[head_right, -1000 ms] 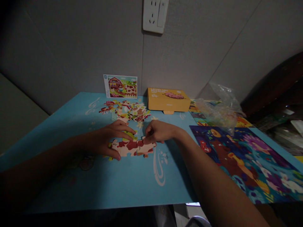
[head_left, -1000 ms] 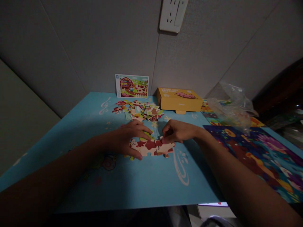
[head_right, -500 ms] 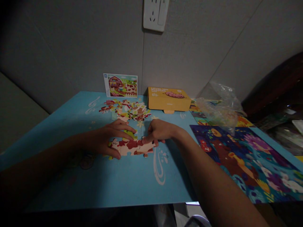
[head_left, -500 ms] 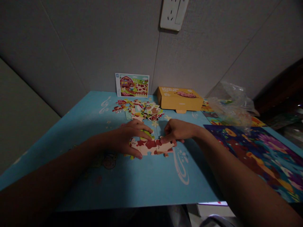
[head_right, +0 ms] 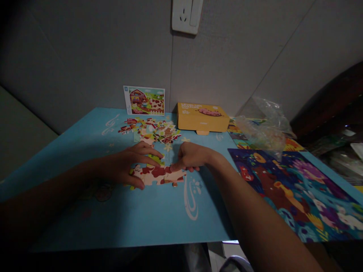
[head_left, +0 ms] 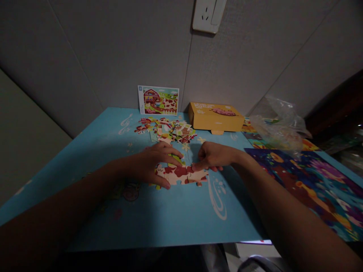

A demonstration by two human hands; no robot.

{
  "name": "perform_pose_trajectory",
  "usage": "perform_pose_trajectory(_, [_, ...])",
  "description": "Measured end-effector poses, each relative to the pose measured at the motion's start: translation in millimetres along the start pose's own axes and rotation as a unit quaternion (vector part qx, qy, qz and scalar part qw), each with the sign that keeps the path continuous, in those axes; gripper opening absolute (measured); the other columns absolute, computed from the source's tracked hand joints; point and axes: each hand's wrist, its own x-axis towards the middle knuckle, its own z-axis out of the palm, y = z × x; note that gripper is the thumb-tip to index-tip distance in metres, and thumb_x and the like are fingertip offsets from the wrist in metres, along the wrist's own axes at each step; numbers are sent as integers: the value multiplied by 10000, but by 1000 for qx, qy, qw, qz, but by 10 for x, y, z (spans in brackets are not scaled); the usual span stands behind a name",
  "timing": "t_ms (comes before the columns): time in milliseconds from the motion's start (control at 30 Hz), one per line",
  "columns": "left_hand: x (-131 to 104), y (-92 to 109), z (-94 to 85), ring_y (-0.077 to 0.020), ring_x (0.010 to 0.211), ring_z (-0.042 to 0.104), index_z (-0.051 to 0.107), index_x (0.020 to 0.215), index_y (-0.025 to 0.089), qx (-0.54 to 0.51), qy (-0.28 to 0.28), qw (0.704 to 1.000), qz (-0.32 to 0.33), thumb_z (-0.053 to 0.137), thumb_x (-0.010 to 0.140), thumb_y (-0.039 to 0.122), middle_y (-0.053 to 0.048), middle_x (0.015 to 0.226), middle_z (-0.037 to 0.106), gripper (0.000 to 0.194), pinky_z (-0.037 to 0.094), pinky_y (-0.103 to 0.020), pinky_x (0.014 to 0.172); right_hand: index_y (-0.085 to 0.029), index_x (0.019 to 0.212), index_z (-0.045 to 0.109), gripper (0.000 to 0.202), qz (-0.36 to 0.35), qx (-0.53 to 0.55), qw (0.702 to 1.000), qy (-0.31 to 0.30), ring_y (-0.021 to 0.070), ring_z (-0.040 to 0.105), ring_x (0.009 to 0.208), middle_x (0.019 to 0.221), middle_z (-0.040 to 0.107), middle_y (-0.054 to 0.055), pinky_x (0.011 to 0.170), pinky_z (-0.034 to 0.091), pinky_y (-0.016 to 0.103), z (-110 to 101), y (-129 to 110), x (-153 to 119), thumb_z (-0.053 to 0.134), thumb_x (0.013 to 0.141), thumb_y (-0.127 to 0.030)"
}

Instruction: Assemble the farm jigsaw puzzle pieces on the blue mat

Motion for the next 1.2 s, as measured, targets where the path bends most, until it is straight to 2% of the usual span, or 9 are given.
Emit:
perform_pose_trajectory(267, [-11, -3, 0, -294, 1223, 497, 630, 1235, 328, 7, -5, 1000, 1, 767, 742, 499, -60, 1364, 576, 540, 315, -432, 1053, -167, 580, 570, 466, -34, -8, 999, 1, 93, 438, 402, 454, 514, -27, 420, 327, 240, 1, 28, 14, 722, 686, -594])
perform_pose_trajectory(467, [-6, 8, 0, -300, 1236, 486, 631, 1224, 317, 7, -4, 1000, -1, 770, 741, 467, -62, 1366, 576, 525, 300, -453, 1069, -189, 987, 614, 651, -91, -83, 992, 39, 135, 551, 595, 725, 666, -7, 532, 348, 236, 41, -2, -39, 868, 500, -539])
perform_pose_trajectory(567, [-4, 21, -11, -300, 1226, 491, 643, 1204, 311, 9, -8, 1000, -11, 760, 751, 458, -62, 1358, 578, 490, 305, -459, 1066, -190, 958, 619, 659, -87, -129, 987, 50, 145, 540, 611, 734, 655, -1, 531, 328, 242, 84, -61, -88, 881, 466, -540])
perform_pose_trajectory(733, [-21, 33, -20, -295, 1233, 486, 641, 1202, 322, 3, 3, 1000, -1, 757, 751, 436, -59, 1339, 590, 479, 335, -458, 1057, -169, 760, 583, 377, -131, -23, 991, 14, 108, 463, 553, 614, 561, -28, 510, 282, 241, 97, -58, -62, 767, 676, -488])
perform_pose_trajectory(800, [-10, 40, -22, -278, 1185, 526, 660, 1166, 304, -9, 21, 1000, 17, 747, 757, 415, -65, 1276, 632, 432, 372, -451, 1033, -171, 718, 541, 364, -167, 59, 983, 41, 97, 430, 546, 595, 520, -35, 511, 269, 241, 91, -29, -10, 704, 745, -495])
perform_pose_trajectory(900, [16, -11, -43, -215, 961, 619, 708, 981, 251, -29, 105, 994, 2, 650, 831, 377, -52, 995, 722, 204, 455, -405, 928, -177, 690, 492, 413, -188, 184, 952, 156, 82, 382, 531, 592, 467, -42, 502, 249, 244, 93, 11, 108, 698, 738, -532])
perform_pose_trajectory(967, [8, -135, -78, -194, 828, 625, 694, 791, 219, -2, 224, 971, -80, 573, 870, 367, -40, 823, 717, 206, 481, -387, 867, -180, 680, 482, 421, -175, 250, 922, 237, 73, 366, 508, 577, 454, -45, 486, 234, 243, 105, 33, 199, 720, 709, -526])
perform_pose_trajectory(1033, [-35, -336, -129, -216, 863, 629, 696, 781, 198, 62, 321, 923, -204, 575, 844, 367, -59, 862, 724, 218, 477, -404, 896, -187, 663, 473, 424, -150, 292, 901, 282, 66, 357, 472, 535, 446, -52, 461, 224, 238, 120, 48, 280, 751, 673, -508])
perform_pose_trajectory(1200, [-168, -850, -251, -249, 977, 633, 707, 1050, 182, 52, 386, 852, -350, 617, 792, 410, -85, 1118, 713, 356, 482, -390, 928, -179, 683, 520, 411, -116, 379, 872, 288, 58, 399, 412, 581, 579, -10, 386, 247, 215, 163, 37, 372, 786, 614, -484])
